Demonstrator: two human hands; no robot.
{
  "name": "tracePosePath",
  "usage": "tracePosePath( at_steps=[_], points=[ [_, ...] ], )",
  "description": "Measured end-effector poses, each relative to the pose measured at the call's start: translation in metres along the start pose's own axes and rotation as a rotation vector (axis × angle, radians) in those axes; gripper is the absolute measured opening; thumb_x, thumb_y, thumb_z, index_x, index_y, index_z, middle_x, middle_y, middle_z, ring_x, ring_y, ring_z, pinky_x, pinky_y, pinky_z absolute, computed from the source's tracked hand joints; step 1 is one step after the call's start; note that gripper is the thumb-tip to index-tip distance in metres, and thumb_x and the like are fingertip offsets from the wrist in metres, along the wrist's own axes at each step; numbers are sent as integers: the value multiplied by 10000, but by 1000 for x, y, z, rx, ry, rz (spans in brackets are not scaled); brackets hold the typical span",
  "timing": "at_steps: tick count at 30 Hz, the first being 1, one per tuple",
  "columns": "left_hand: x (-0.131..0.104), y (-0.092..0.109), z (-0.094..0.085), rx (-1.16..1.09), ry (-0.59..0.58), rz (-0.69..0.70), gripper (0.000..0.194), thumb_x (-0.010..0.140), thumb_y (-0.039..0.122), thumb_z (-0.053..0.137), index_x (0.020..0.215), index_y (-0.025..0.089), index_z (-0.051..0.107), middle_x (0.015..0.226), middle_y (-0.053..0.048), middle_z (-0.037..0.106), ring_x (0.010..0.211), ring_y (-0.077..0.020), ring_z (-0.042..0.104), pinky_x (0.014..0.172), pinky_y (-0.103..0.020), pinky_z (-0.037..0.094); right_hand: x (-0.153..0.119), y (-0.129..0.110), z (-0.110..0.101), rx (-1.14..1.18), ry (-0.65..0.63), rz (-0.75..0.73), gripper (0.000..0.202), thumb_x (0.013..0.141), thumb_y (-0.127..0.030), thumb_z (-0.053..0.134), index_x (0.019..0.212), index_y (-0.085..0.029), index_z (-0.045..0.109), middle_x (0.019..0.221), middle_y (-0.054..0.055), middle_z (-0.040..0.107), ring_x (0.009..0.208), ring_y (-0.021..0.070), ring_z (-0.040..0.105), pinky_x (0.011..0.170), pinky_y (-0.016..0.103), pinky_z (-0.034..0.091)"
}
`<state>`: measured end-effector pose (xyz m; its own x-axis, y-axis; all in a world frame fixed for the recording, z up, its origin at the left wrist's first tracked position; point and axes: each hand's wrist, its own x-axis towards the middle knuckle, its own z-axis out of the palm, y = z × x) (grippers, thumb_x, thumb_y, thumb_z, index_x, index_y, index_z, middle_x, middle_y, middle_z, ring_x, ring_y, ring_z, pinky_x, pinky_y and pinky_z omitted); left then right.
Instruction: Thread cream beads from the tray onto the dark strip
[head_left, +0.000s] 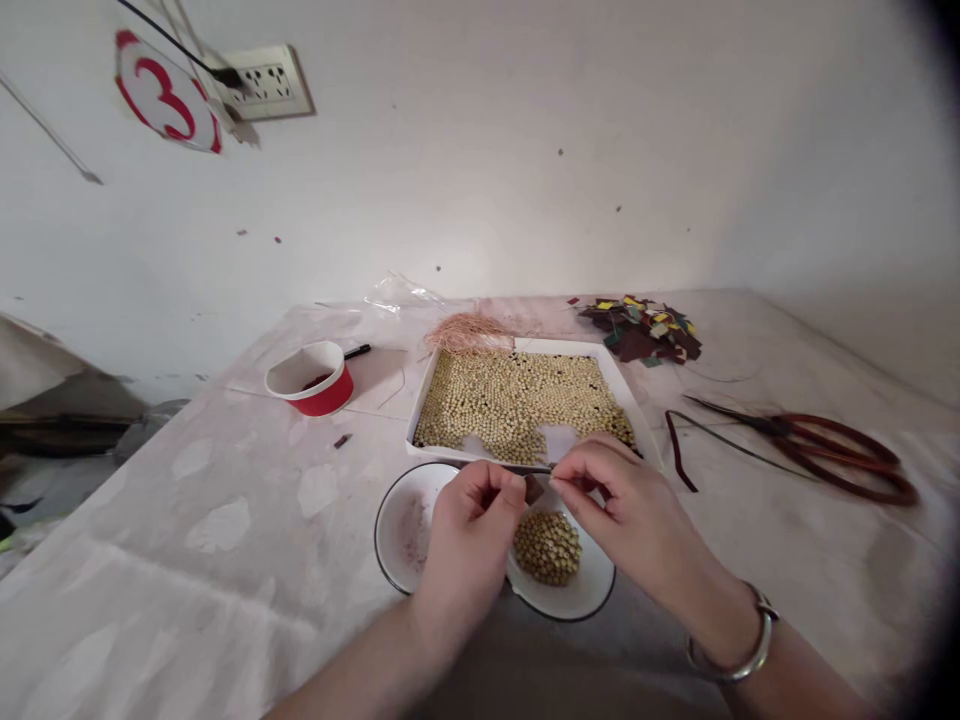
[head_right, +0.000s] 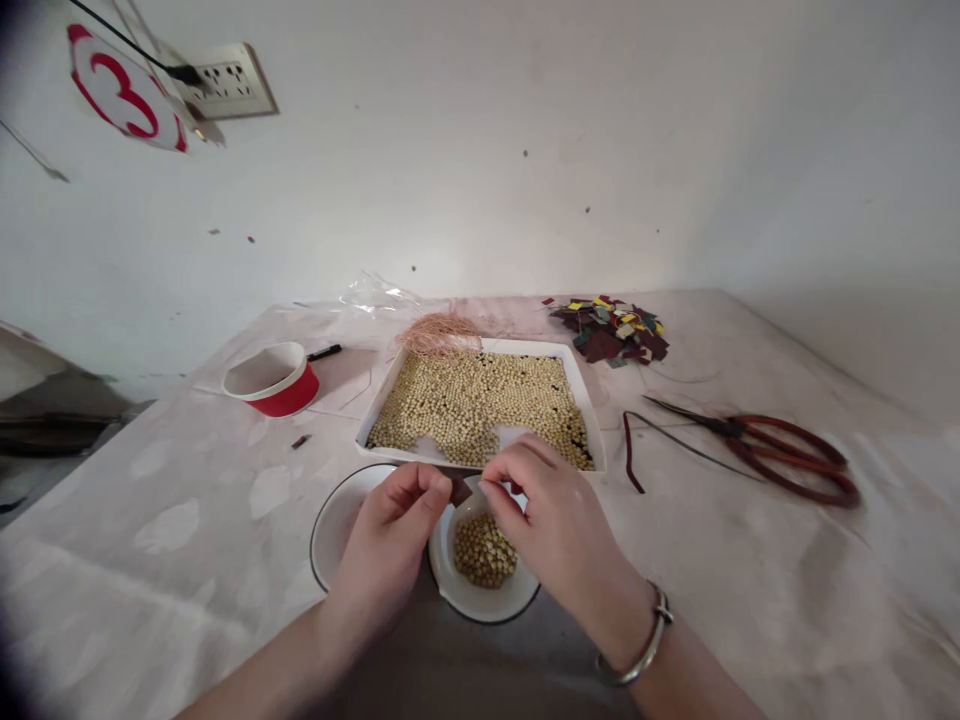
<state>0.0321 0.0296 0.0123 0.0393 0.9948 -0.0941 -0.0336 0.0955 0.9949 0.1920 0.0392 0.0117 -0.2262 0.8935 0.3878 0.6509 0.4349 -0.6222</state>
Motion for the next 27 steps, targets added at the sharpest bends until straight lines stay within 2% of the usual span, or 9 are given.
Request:
tracePosePath(
  at_steps=[4, 6, 8, 13, 15, 20, 27],
  points=[
    [0, -1, -1, 9, 12, 20, 195, 794, 302, 582, 654, 176, 532, 620, 37, 490, 608, -116, 405, 592, -239, 348, 0, 2, 1, -107, -216, 30, 156, 794, -47, 553, 733, -191, 542, 778, 9, 555, 726, 161, 544, 639, 285, 408],
    [1, -1, -1, 12, 18, 27, 196, 794, 301, 584, 650, 178, 534, 615, 37, 489, 613, -117, 411, 598, -238, 351, -1, 3, 2, -124, -278, 33, 140, 790, -55, 565, 749, -188, 564, 800, 19, 572, 753, 173, 558, 656, 291, 417],
    [1, -2, -1, 14, 16, 28, 192, 796, 305, 587, 657, 177, 548, 626, 31, 514, 623, -121, 428, 607, -239, 360, -1, 7, -1, -111, -250, 39, 116, 815, -93, 550, 774, -196, 585, 812, 21, 581, 756, 172, 565, 664, 290, 425],
    [0, -7, -2, 15, 8, 31, 202, 816, 325, 577, 673, 183, 558, 656, 21, 562, 658, -130, 469, 639, -244, 375, 4, 37, -13, -181, 46, 156, 99, 848, -215, 516, 829, -212, 613, 845, 28, 612, 757, 175, 579, 674, 294, 439],
    [0, -9, -2, 15, 3, 37, 204, 826, 337, 570, 689, 187, 559, 670, 20, 568, 675, -134, 482, 650, -248, 378, 8, 51, -14, -232, 92, 219, 104, 834, -235, 520, 831, -208, 620, 843, 35, 626, 765, 187, 587, 675, 300, 443],
    [1, -11, -2, 14, -3, 44, 195, 829, 332, 567, 698, 189, 556, 684, 15, 574, 692, -140, 496, 665, -253, 388, 14, 74, -6, -235, -25, 260, 130, 812, -207, 505, 818, -201, 635, 827, 43, 664, 769, 195, 614, 676, 296, 450],
    [2, -13, -1, 29, -3, 54, 200, 833, 336, 564, 698, 188, 553, 683, 18, 562, 678, -134, 479, 659, -251, 382, 24, 81, -4, -248, -163, 330, 115, 754, -167, 563, 825, -189, 650, 836, 52, 705, 767, 192, 640, 659, 279, 447]
  ],
)
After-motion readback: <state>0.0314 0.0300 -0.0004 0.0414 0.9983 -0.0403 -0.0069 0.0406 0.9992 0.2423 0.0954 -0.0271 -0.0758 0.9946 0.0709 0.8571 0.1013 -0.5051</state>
